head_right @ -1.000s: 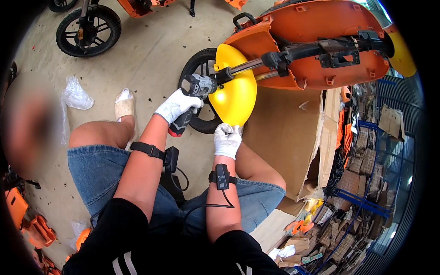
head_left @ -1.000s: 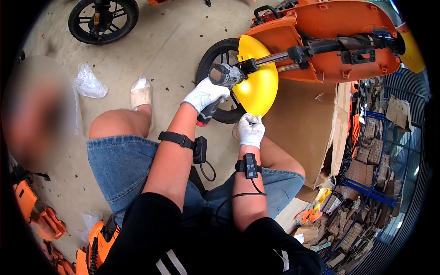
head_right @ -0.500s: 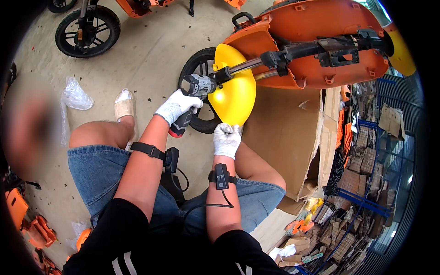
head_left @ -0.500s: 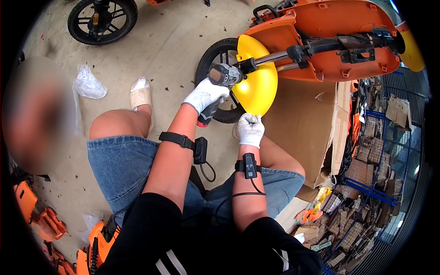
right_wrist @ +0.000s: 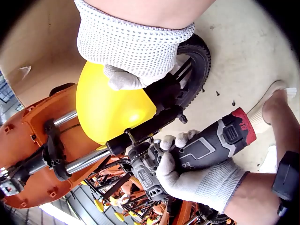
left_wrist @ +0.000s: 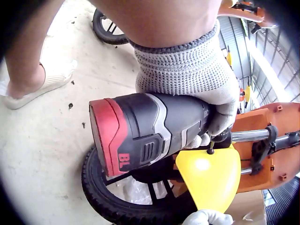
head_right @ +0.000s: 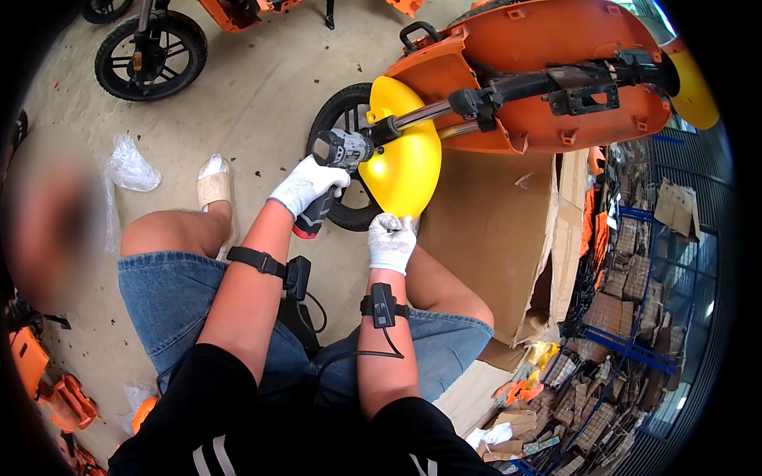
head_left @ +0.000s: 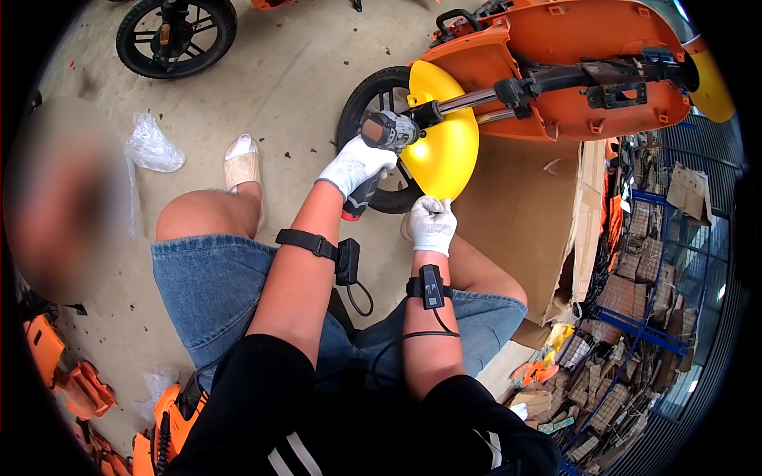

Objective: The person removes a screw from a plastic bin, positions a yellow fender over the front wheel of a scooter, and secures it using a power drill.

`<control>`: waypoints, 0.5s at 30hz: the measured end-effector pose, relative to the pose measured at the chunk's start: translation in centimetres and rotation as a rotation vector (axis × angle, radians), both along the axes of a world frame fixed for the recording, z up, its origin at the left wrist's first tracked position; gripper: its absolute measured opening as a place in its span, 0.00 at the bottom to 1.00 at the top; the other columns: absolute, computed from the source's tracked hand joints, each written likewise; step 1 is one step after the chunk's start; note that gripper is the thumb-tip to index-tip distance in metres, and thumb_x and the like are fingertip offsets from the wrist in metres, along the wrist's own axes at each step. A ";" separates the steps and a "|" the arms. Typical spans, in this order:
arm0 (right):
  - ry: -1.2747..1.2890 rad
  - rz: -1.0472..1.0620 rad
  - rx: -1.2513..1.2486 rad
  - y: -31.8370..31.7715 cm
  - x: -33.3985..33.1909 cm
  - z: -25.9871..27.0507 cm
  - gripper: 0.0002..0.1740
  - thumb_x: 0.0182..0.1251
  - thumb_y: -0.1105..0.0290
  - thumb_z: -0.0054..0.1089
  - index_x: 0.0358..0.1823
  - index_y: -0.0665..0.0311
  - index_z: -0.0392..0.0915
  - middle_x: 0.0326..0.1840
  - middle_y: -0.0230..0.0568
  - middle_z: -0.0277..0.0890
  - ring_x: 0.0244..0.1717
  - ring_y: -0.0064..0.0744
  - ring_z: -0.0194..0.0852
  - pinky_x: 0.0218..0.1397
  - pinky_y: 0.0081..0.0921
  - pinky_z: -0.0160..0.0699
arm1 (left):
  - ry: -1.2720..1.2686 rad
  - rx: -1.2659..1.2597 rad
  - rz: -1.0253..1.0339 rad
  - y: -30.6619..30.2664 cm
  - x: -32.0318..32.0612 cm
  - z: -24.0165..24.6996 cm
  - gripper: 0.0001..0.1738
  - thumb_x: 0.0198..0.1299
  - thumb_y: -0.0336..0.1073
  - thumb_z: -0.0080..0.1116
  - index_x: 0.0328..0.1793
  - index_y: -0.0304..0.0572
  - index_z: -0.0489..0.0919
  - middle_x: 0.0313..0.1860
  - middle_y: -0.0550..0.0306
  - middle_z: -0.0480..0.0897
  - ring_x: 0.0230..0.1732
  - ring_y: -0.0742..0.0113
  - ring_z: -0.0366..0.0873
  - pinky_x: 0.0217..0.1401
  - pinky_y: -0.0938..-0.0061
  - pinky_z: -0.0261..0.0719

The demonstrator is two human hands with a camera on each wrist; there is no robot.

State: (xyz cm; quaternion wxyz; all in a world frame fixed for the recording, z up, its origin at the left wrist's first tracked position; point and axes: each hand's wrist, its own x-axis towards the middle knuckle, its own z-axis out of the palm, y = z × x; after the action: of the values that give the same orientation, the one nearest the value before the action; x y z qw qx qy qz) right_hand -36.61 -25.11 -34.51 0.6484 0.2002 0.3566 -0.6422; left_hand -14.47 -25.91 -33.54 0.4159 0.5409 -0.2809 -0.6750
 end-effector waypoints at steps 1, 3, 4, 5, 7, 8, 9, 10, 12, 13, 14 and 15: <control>0.000 0.000 0.000 0.0 0.0 0.0 0.16 0.82 0.63 0.41 0.32 0.60 0.63 0.17 0.29 0.55 0.16 0.24 0.56 0.22 0.19 0.63 | 0.000 0.000 0.000 0.0 0.0 0.0 0.14 0.46 0.32 0.62 0.41 0.36 0.82 0.23 0.56 0.82 0.25 0.68 0.78 0.32 0.72 0.78; 0.008 0.012 0.001 0.0 -0.1 -0.1 0.16 0.82 0.62 0.41 0.31 0.60 0.63 0.17 0.29 0.55 0.16 0.24 0.56 0.22 0.19 0.63 | 0.010 -0.004 0.010 0.0 -0.1 0.0 0.14 0.47 0.33 0.63 0.41 0.37 0.82 0.23 0.57 0.82 0.24 0.68 0.78 0.32 0.72 0.78; 0.008 0.012 0.000 0.0 -0.2 -0.1 0.16 0.82 0.62 0.41 0.31 0.60 0.63 0.17 0.29 0.55 0.16 0.24 0.56 0.22 0.19 0.63 | 0.011 -0.004 0.010 0.0 -0.1 0.0 0.14 0.47 0.33 0.63 0.41 0.37 0.82 0.23 0.57 0.82 0.24 0.68 0.78 0.32 0.72 0.78; -0.020 0.013 -0.009 0.1 -0.2 -0.1 0.16 0.82 0.61 0.42 0.33 0.60 0.63 0.17 0.30 0.54 0.17 0.24 0.55 0.22 0.19 0.62 | 0.005 0.004 0.004 -0.1 -0.1 -0.1 0.14 0.47 0.33 0.63 0.41 0.37 0.82 0.23 0.57 0.82 0.24 0.68 0.79 0.32 0.72 0.78; -0.049 0.015 -0.018 0.1 -0.3 -0.2 0.16 0.81 0.59 0.42 0.35 0.60 0.63 0.17 0.30 0.54 0.17 0.24 0.54 0.23 0.20 0.62 | -0.001 0.011 -0.002 -0.2 -0.1 -0.1 0.14 0.47 0.33 0.63 0.41 0.37 0.83 0.23 0.57 0.82 0.24 0.69 0.79 0.32 0.72 0.78; -0.046 0.013 -0.013 0.0 -0.4 -0.3 0.16 0.81 0.59 0.42 0.34 0.61 0.63 0.17 0.30 0.54 0.17 0.24 0.54 0.23 0.20 0.62 | -0.010 0.016 -0.004 -0.2 -0.1 -0.1 0.14 0.47 0.33 0.63 0.41 0.37 0.83 0.23 0.57 0.82 0.24 0.69 0.79 0.32 0.71 0.78; -0.043 0.010 -0.008 0.0 -0.3 -0.2 0.17 0.81 0.59 0.42 0.34 0.61 0.63 0.17 0.30 0.54 0.18 0.24 0.54 0.23 0.20 0.62 | -0.020 0.021 -0.006 -0.2 -0.2 0.0 0.14 0.48 0.34 0.64 0.41 0.37 0.83 0.23 0.57 0.82 0.24 0.69 0.79 0.32 0.71 0.78; -0.043 0.008 -0.008 0.1 -0.3 -0.1 0.17 0.81 0.59 0.42 0.34 0.61 0.63 0.17 0.30 0.54 0.18 0.24 0.54 0.23 0.20 0.62 | -0.019 0.020 -0.008 -0.2 -0.2 0.2 0.14 0.48 0.34 0.64 0.41 0.37 0.83 0.23 0.57 0.82 0.24 0.69 0.79 0.32 0.71 0.78; -0.061 0.005 -0.013 0.1 -0.2 0.0 0.17 0.81 0.58 0.42 0.34 0.61 0.63 0.17 0.30 0.55 0.18 0.24 0.54 0.22 0.20 0.61 | -0.020 0.035 -0.009 -0.1 -0.1 0.4 0.14 0.48 0.33 0.64 0.41 0.37 0.83 0.23 0.57 0.82 0.24 0.68 0.79 0.32 0.71 0.78; -0.061 0.004 -0.014 0.1 -0.2 0.0 0.17 0.81 0.58 0.42 0.34 0.61 0.63 0.17 0.30 0.55 0.18 0.24 0.54 0.22 0.20 0.61 | -0.020 0.034 -0.010 -0.2 -0.2 0.3 0.14 0.48 0.33 0.64 0.41 0.37 0.83 0.23 0.57 0.82 0.24 0.68 0.79 0.32 0.71 0.78; -0.055 0.005 -0.015 0.1 -0.2 0.0 0.17 0.81 0.58 0.43 0.33 0.61 0.62 0.17 0.30 0.55 0.18 0.24 0.54 0.23 0.20 0.62 | -0.026 0.036 -0.009 -0.2 -0.3 0.1 0.14 0.48 0.34 0.64 0.41 0.37 0.83 0.23 0.57 0.82 0.24 0.68 0.79 0.32 0.71 0.78; -0.049 0.005 -0.017 0.1 -0.3 -0.1 0.17 0.81 0.58 0.43 0.33 0.61 0.62 0.17 0.30 0.55 0.18 0.25 0.53 0.23 0.20 0.62 | -0.031 0.037 -0.007 -0.2 -0.3 0.1 0.13 0.48 0.34 0.64 0.41 0.37 0.83 0.23 0.57 0.82 0.24 0.68 0.79 0.32 0.71 0.78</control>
State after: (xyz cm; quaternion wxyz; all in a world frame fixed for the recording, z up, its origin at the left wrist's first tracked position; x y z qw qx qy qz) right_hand -36.89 -25.02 -34.62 0.6603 0.2095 0.3358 -0.6383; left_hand -14.79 -26.15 -33.49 0.3989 0.5580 -0.2768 -0.6729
